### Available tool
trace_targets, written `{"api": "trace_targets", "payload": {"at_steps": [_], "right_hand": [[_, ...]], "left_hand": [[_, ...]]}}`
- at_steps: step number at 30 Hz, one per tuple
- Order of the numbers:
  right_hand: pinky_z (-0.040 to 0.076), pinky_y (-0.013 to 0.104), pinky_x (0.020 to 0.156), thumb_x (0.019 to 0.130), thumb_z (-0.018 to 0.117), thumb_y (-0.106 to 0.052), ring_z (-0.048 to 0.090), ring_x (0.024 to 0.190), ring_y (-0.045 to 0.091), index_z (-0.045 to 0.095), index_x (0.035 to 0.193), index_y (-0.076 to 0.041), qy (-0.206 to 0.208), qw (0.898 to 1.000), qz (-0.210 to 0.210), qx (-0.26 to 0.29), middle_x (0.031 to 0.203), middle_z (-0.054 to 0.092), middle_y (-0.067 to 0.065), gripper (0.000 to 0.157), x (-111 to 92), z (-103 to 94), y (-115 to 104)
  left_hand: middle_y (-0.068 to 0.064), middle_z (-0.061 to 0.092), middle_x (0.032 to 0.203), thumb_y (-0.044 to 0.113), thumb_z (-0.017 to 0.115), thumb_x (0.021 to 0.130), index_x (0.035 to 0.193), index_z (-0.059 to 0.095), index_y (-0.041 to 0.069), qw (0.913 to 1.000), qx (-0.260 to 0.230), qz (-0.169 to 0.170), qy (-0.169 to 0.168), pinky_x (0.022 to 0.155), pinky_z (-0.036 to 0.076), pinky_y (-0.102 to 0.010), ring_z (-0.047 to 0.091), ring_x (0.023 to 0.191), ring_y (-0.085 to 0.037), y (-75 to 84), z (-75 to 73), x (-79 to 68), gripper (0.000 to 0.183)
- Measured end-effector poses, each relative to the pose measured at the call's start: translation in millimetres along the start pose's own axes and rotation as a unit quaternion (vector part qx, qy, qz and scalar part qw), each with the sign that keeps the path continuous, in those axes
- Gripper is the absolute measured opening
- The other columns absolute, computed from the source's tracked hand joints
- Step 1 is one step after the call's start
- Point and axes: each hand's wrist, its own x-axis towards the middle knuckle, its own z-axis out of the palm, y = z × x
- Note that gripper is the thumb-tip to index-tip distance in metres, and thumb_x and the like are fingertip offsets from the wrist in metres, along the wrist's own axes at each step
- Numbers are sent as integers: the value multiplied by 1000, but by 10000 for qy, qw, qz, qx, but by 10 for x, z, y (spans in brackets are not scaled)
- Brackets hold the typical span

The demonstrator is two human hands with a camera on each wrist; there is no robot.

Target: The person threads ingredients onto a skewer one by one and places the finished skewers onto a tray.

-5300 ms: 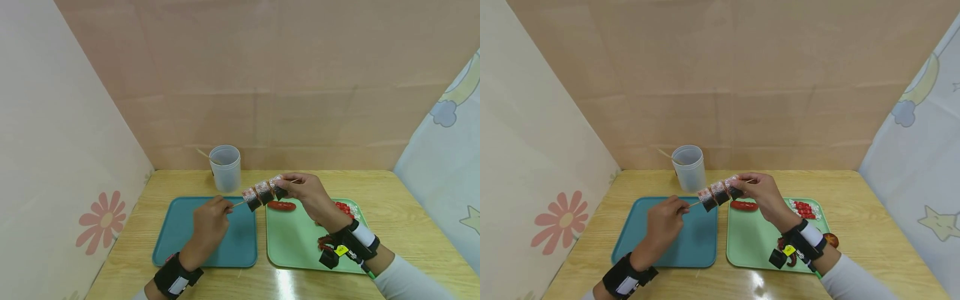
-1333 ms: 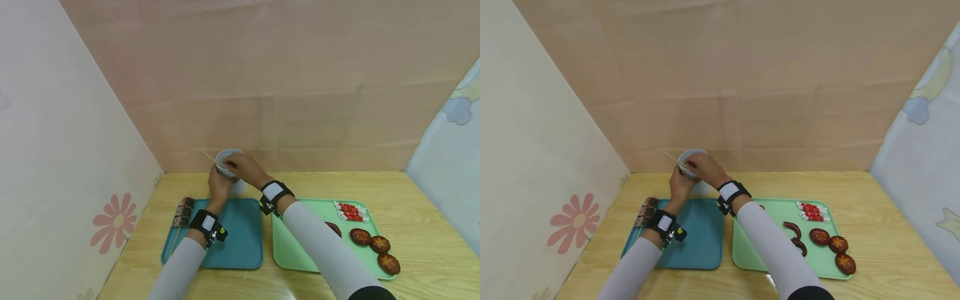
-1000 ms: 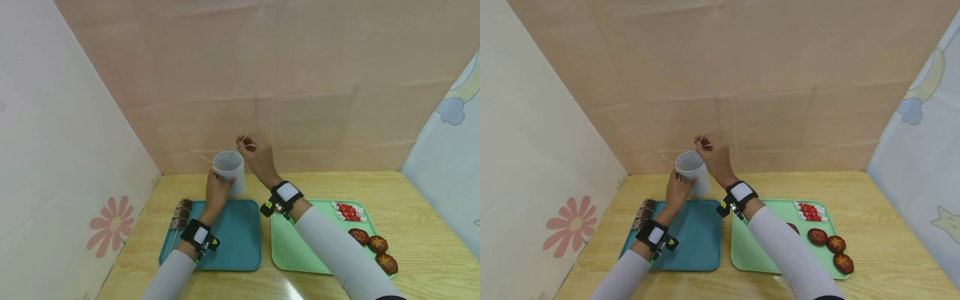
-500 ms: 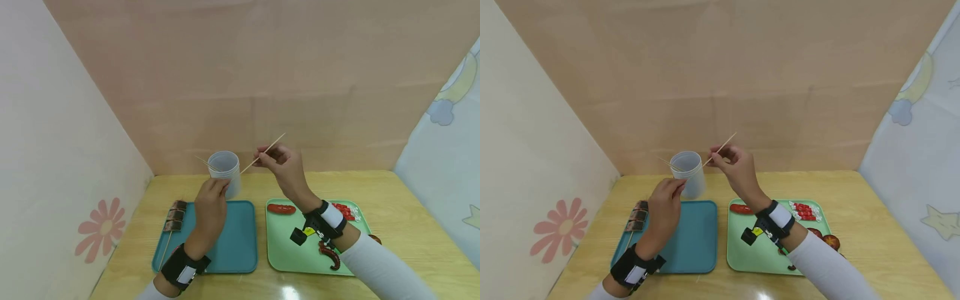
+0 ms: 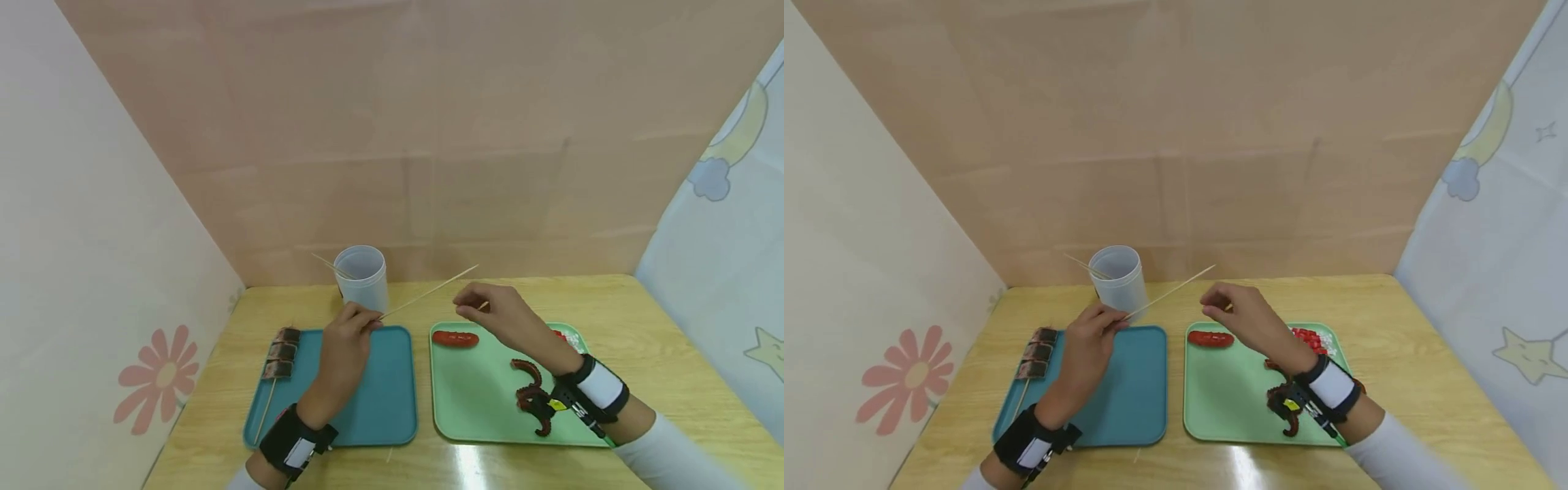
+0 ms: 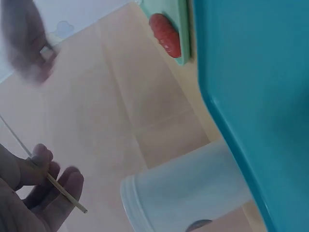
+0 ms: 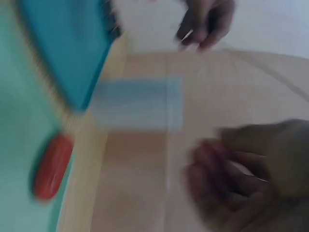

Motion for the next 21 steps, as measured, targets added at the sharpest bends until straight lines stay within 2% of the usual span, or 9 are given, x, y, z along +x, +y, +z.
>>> {"api": "trace_targets", "payload": {"at_steps": [1, 3, 5, 7, 9, 12, 16, 18, 21], "right_hand": [[55, 33, 74, 90, 67, -19, 65, 85, 14, 70, 103, -9, -304, 9981, 60, -538, 94, 69, 0, 16, -37, -19, 99], [54, 34, 72, 87, 69, -12, 64, 85, 17, 70, 102, -5, -867, 9869, 174, -1347, 94, 70, 5, 17, -133, -38, 296], [53, 34, 67, 82, 72, -7, 62, 79, 18, 71, 101, -1, -1178, 9755, 326, -1832, 96, 70, 10, 20, -252, -35, 482], [50, 31, 61, 78, 74, -4, 59, 74, 17, 71, 96, 0, -1260, 9665, 465, -2185, 93, 69, 11, 19, -379, -15, 637], [43, 28, 54, 74, 72, 3, 52, 67, 15, 69, 86, -2, -1235, 9641, 616, -2270, 84, 65, 7, 13, -491, 20, 755], [32, 24, 50, 74, 67, 10, 40, 61, 13, 58, 73, -8, -1166, 9628, 565, -2372, 69, 49, 0, 20, -610, 81, 883], [29, 23, 51, 79, 62, 13, 35, 61, 14, 49, 70, -10, -1101, 9639, 428, -2385, 65, 38, -1, 28, -648, 139, 957], [30, 24, 52, 81, 63, 10, 37, 61, 14, 49, 71, -10, -1056, 9693, 483, -2169, 65, 39, 0, 26, -599, 134, 956], [39, 25, 55, 84, 66, 2, 49, 67, 13, 58, 82, -8, -883, 9836, 580, -1461, 73, 54, 1, 13, -457, 60, 897]], "left_hand": [[-4, 60, 79, -1, 72, 81, 84, 76, 3, 10000, 5, -44, -18, 66, 57, -26, 65, 72, -16, -11, -7, -10, 6], [-4, 57, 79, 0, 73, 80, 84, 76, 2, 9999, 113, -115, -42, 66, 57, -25, 64, 72, -16, -27, -20, -26, 5], [-4, 56, 77, 0, 74, 79, 83, 77, 3, 9995, 271, -128, -58, 65, 56, -24, 63, 70, -16, -45, -30, -46, 5], [-3, 56, 76, 3, 75, 79, 83, 77, 5, 9986, 497, -136, -67, 61, 56, -24, 62, 68, -14, -57, -36, -67, 5], [-2, 57, 75, 6, 77, 78, 83, 78, 8, 9973, 718, -125, -56, 58, 55, -25, 61, 66, -13, -68, -43, -86, 5], [0, 59, 75, 8, 77, 78, 82, 78, 10, 9959, 889, -125, -60, 55, 54, -26, 61, 65, -12, -74, -48, -103, 4], [0, 60, 76, 9, 77, 78, 82, 78, 10, 9952, 958, -152, -91, 54, 54, -27, 62, 64, -12, -79, -49, -111, 4], [1, 60, 75, 10, 78, 78, 81, 78, 10, 9945, 1031, -135, -97, 53, 53, -26, 62, 63, -11, -82, -40, -114, 4], [1, 59, 74, 9, 78, 77, 80, 79, 11, 9939, 1092, -42, -109, 50, 53, -26, 62, 62, -11, -77, -24, -119, 4]]}}
